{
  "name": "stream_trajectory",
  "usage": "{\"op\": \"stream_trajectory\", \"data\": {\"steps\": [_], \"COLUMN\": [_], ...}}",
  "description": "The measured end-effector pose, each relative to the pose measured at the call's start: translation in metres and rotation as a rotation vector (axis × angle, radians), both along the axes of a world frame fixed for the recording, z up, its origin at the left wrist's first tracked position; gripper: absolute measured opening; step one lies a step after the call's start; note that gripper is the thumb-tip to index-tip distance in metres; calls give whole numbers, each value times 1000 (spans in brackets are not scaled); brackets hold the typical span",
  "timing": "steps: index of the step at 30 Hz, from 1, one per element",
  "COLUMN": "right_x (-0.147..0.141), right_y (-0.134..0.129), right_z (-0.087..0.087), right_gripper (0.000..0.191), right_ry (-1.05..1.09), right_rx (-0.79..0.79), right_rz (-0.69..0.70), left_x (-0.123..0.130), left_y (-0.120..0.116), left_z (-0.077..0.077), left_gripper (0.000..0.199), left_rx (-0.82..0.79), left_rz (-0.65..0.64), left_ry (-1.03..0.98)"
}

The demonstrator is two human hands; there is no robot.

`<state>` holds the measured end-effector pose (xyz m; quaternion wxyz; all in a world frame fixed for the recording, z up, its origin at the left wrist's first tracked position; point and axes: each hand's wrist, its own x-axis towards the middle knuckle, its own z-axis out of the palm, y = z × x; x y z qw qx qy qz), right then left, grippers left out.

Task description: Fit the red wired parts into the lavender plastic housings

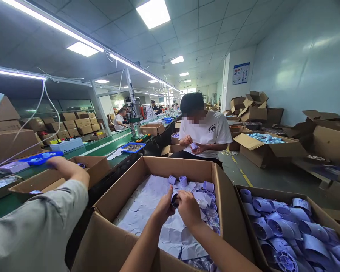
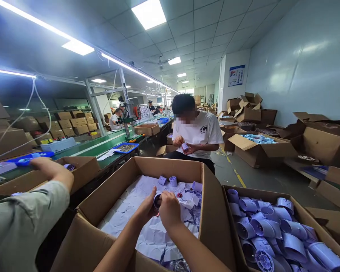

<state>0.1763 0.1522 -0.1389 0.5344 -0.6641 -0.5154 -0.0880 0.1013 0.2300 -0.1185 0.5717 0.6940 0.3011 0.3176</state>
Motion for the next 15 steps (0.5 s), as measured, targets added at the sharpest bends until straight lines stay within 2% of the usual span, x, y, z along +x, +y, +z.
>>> {"op": "stream_trajectory", "data": {"steps": [3, 7, 12, 15], "right_x": [-3, -4, 6, 14], "right_y": [3, 7, 7, -2], "right_z": [-1, 0, 5, 8], "right_gripper": [19, 22, 17, 23], "right_ry": [49, 69, 124, 140], "right_rx": [9, 41, 256, 403], "right_rz": [11, 21, 240, 350], "left_x": [0, 1, -3, -5], "left_y": [7, 16, 16, 17], "left_z": [-4, -5, 6, 7], "left_gripper": [76, 78, 86, 84], "left_rx": [-46, -32, -29, 35], "left_rz": [-11, -36, -84, -137], "left_ry": [-14, 9, -27, -65]}}
